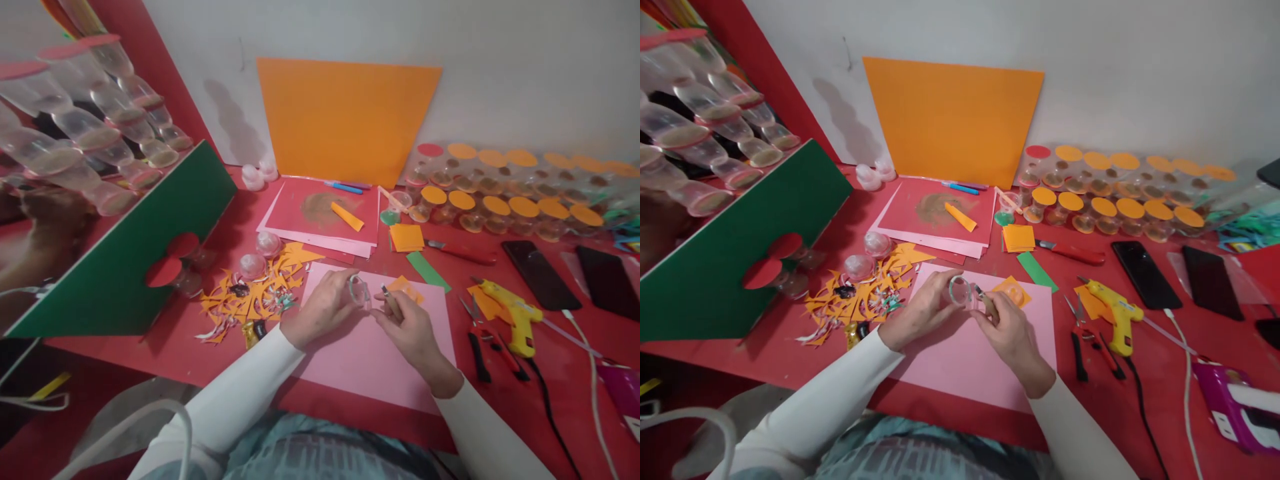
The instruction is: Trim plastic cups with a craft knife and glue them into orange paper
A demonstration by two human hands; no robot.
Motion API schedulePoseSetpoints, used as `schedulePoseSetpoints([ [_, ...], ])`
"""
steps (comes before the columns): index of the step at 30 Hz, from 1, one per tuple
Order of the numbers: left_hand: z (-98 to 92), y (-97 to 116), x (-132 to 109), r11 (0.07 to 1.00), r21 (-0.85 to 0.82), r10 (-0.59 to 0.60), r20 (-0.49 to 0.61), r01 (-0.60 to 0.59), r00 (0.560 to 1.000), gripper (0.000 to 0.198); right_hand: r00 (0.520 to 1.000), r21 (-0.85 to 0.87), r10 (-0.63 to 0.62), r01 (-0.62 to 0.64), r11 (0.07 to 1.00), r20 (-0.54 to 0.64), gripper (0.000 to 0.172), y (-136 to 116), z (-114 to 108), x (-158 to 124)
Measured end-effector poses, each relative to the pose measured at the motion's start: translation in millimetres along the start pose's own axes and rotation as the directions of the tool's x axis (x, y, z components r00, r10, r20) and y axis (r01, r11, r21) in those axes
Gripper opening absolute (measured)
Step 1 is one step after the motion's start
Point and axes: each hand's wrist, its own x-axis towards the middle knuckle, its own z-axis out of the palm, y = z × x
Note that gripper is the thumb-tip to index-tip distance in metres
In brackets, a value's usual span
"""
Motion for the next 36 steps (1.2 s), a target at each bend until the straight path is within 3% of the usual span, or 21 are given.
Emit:
schedulePoseSetpoints([
  [4,-1.2,2.7,-0.3,0.999,-0.053,0.010,0.045,-0.008,0.999,0.049,0.999,-0.005,-0.050,0.050,0.999,0.017,0.015,0.2,2.4,1.7],
  [10,-9.8,8.4,3.0,0.992,-0.104,-0.058,0.150,0.075,0.987,0.055,0.996,-0.003,-0.075,0.075,0.997,0.054,0.018,1.0,3.9,0.9],
  [15,-11.3,4.3,3.1,0.987,-0.115,-0.094,0.137,0.110,0.986,0.061,0.997,0.046,-0.050,0.048,0.998,0.053,0.017,-3.7,4.7,-0.3],
  [20,-9.9,2.5,3.1,0.964,-0.208,-0.140,0.124,0.164,0.982,0.072,0.997,-0.014,-0.058,0.057,0.998,-0.042,0.023,-8.9,10.2,3.4],
  [27,-8.5,7.6,2.8,0.947,-0.271,-0.142,0.133,0.174,0.981,0.061,0.992,-0.003,-0.025,0.024,1.000,-0.127,0.028,-12.9,12.8,4.4],
  [32,-9.4,8.4,2.1,0.965,-0.233,-0.096,0.110,0.119,0.989,0.058,0.990,0.063,0.143,-0.143,0.988,-0.004,0.021,-8.4,9.7,3.7],
  [36,-13.5,6.5,1.7,0.979,-0.190,-0.055,0.115,0.077,0.992,0.056,0.975,0.150,0.195,-0.210,0.966,0.108,0.018,-4.2,6.1,2.0],
])
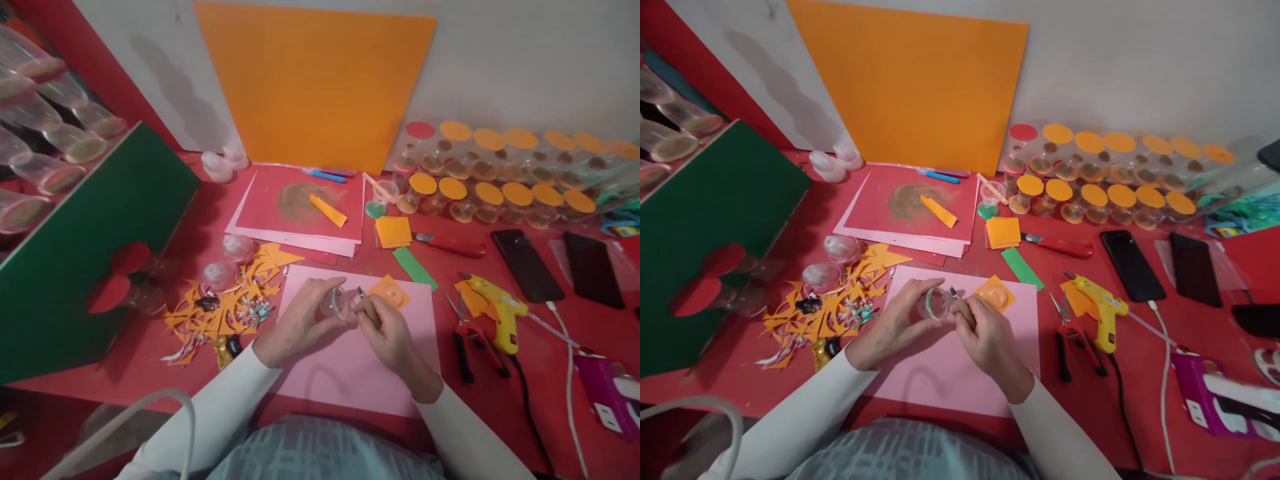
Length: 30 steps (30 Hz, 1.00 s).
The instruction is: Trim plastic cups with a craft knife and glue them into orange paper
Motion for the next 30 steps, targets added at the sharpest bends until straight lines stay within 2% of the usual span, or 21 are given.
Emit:
schedulePoseSetpoints([
  [4,-2.6,1.7,0.2,0.999,0.029,0.032,0.011,-0.032,0.999,0.053,0.993,0.022,0.083,-0.085,0.996,0.087,0.029,1.8,0.5,-0.5],
  [9,1.0,4.6,0.6,0.992,0.097,0.072,0.029,-0.075,0.997,0.049,0.988,0.005,0.096,-0.098,0.995,0.124,0.038,-0.9,2.7,2.4],
  [14,5.4,3.1,1.4,0.982,0.154,0.100,0.060,-0.109,0.993,0.046,0.982,-0.042,0.095,-0.090,0.995,0.165,0.030,-4.3,-0.9,5.5],
  [19,4.3,5.0,1.4,0.993,0.076,0.079,0.069,-0.084,0.994,0.050,0.979,-0.059,0.116,-0.108,0.992,0.166,0.030,-7.1,-4.0,5.8],
  [22,3.8,4.7,0.7,0.998,0.016,0.056,0.050,-0.057,0.997,0.052,0.970,-0.007,0.170,-0.172,0.985,0.172,0.031,-9.9,-4.3,4.9],
  [26,4.5,3.0,0.1,0.998,-0.048,0.045,0.033,-0.043,0.998,0.052,0.949,0.155,0.246,-0.278,0.948,0.195,0.033,-13.9,-4.5,3.0],
  [30,5.1,3.0,0.0,0.997,-0.071,0.045,0.017,-0.044,0.999,0.048,0.889,0.272,0.372,-0.440,0.856,0.266,0.029,-14.3,-4.3,1.1],
])
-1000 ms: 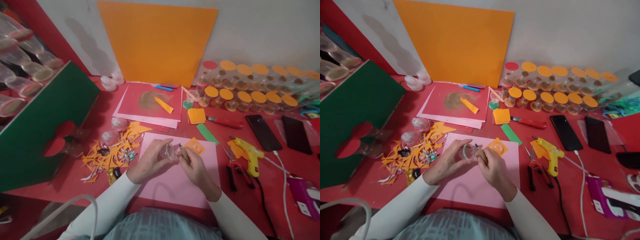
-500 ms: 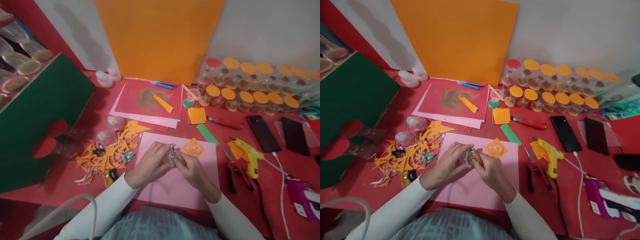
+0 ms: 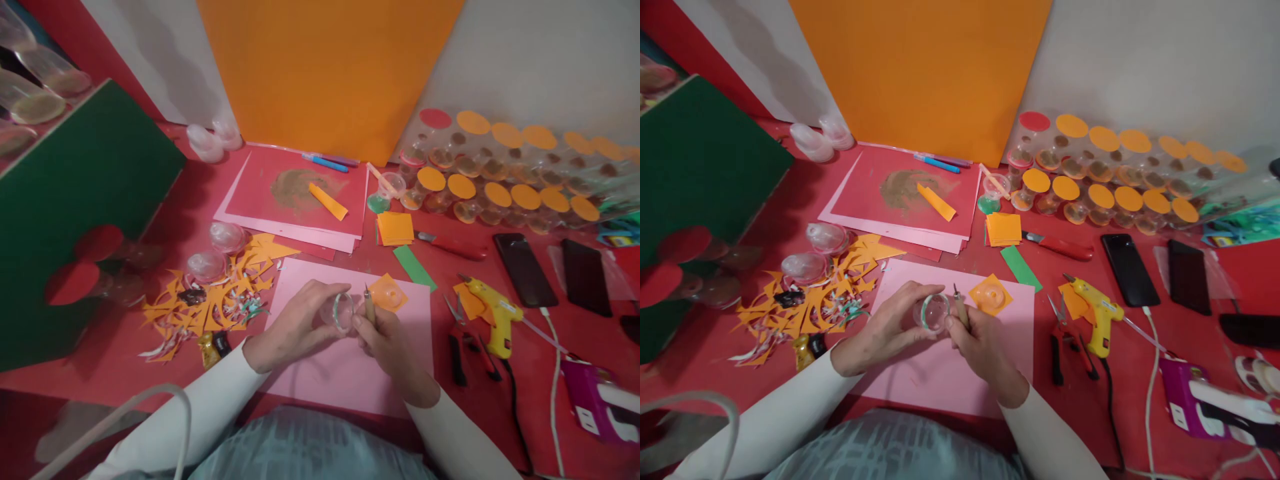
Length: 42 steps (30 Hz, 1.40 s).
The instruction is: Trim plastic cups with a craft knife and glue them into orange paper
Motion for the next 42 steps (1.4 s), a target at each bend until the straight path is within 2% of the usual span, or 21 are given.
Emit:
schedulePoseSetpoints([
  [2,0.2,0.3,-0.1,1.000,0.008,-0.004,-0.013,0.004,1.000,0.048,0.999,0.046,0.043,-0.043,0.998,0.002,0.029,1.1,0.4,0.1],
  [4,0.4,0.7,-0.3,1.000,0.021,-0.011,-0.021,0.012,1.000,0.048,0.999,0.031,0.025,-0.025,0.999,-0.022,0.031,1.6,1.0,0.4],
  [9,0.8,1.7,-0.3,0.998,0.069,0.006,-0.014,-0.005,1.000,0.047,0.983,-0.180,-0.146,0.125,0.976,-0.107,0.038,-0.1,2.5,1.3],
  [12,2.3,1.0,0.2,0.995,0.095,0.030,-0.013,-0.028,0.999,0.044,0.980,-0.282,-0.165,0.128,0.951,-0.113,0.039,0.7,2.4,2.2],
  [15,4.8,-0.5,0.4,0.994,0.106,0.038,-0.015,-0.036,0.999,0.040,0.981,-0.298,-0.152,0.112,0.948,-0.118,0.037,2.4,1.4,3.3],
  [20,6.4,0.4,0.1,0.997,0.071,0.029,-0.048,-0.025,0.998,0.045,0.981,-0.238,-0.174,0.150,0.960,-0.084,0.036,3.0,-0.5,2.6],
  [24,3.2,3.7,0.1,0.999,-0.012,-0.038,-0.047,0.037,0.998,0.051,0.989,-0.135,-0.136,0.127,0.983,-0.058,0.040,2.9,-0.8,-0.3],
  [28,-0.9,5.1,0.5,0.990,-0.088,-0.109,-0.008,0.108,0.994,0.054,0.997,-0.022,-0.076,0.076,0.997,-0.033,0.040,1.4,0.3,-2.3],
  [34,-4.2,5.2,1.9,0.958,-0.218,-0.177,0.056,0.185,0.983,0.056,0.996,0.187,0.062,-0.073,0.980,0.065,0.040,1.3,1.0,-3.6],
  [38,-3.3,3.7,1.1,0.947,-0.266,-0.169,0.056,0.178,0.984,0.059,0.987,0.240,0.116,-0.139,0.961,0.109,0.041,2.0,0.7,-4.6],
  [42,-2.6,3.1,0.2,0.960,-0.232,-0.156,0.021,0.157,0.987,0.058,0.992,0.204,0.095,-0.111,0.973,0.088,0.041,3.3,-0.3,-3.8],
])
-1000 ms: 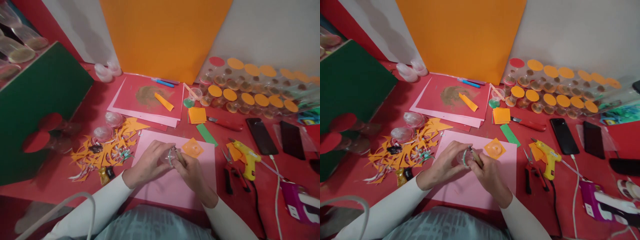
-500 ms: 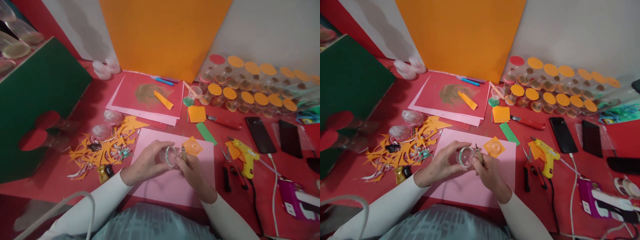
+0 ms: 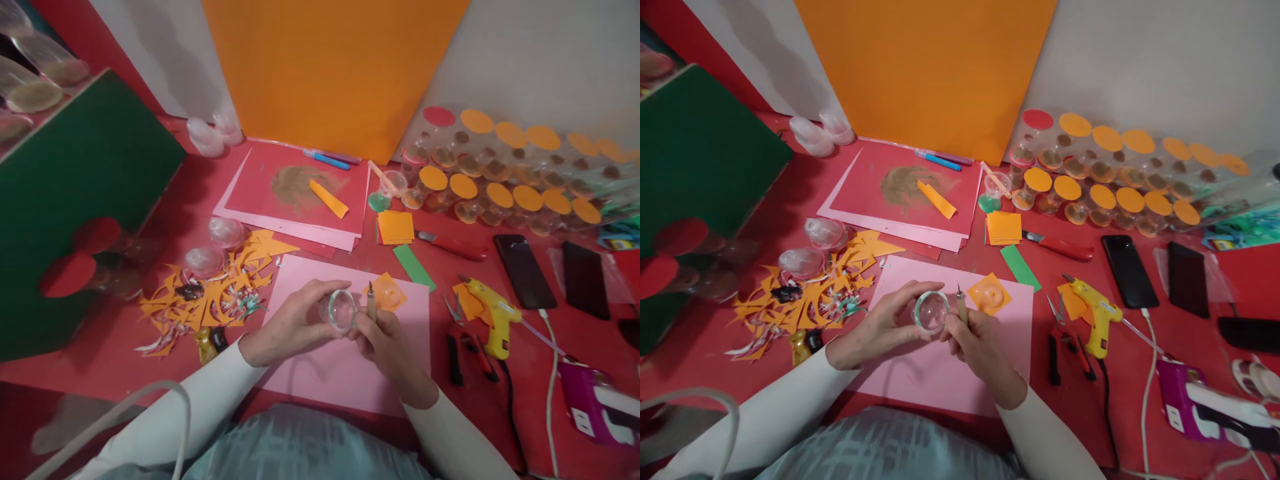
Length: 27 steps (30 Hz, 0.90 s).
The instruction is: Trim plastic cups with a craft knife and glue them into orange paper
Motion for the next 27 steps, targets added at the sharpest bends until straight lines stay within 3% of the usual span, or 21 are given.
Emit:
schedulePoseSetpoints([
  [4,-0.7,-0.2,0.2,0.997,0.063,0.033,-0.016,-0.032,0.999,0.054,0.988,-0.161,-0.125,0.110,0.981,-0.086,0.046,1.5,-0.9,1.4],
  [10,1.9,-0.7,1.3,0.980,0.177,0.096,-0.015,-0.092,0.995,0.049,0.947,-0.386,-0.286,0.211,0.898,-0.146,0.038,-1.6,5.1,3.1],
  [18,2.2,3.1,1.0,0.984,0.156,0.089,-0.025,-0.085,0.996,0.054,0.958,-0.310,-0.264,0.217,0.925,-0.116,0.040,-2.1,5.7,3.3],
  [27,-9.8,4.6,4.5,0.997,-0.050,-0.044,0.121,0.051,0.992,0.064,0.997,-0.123,-0.079,0.076,0.989,-0.022,0.042,-3.1,3.9,0.5],
])
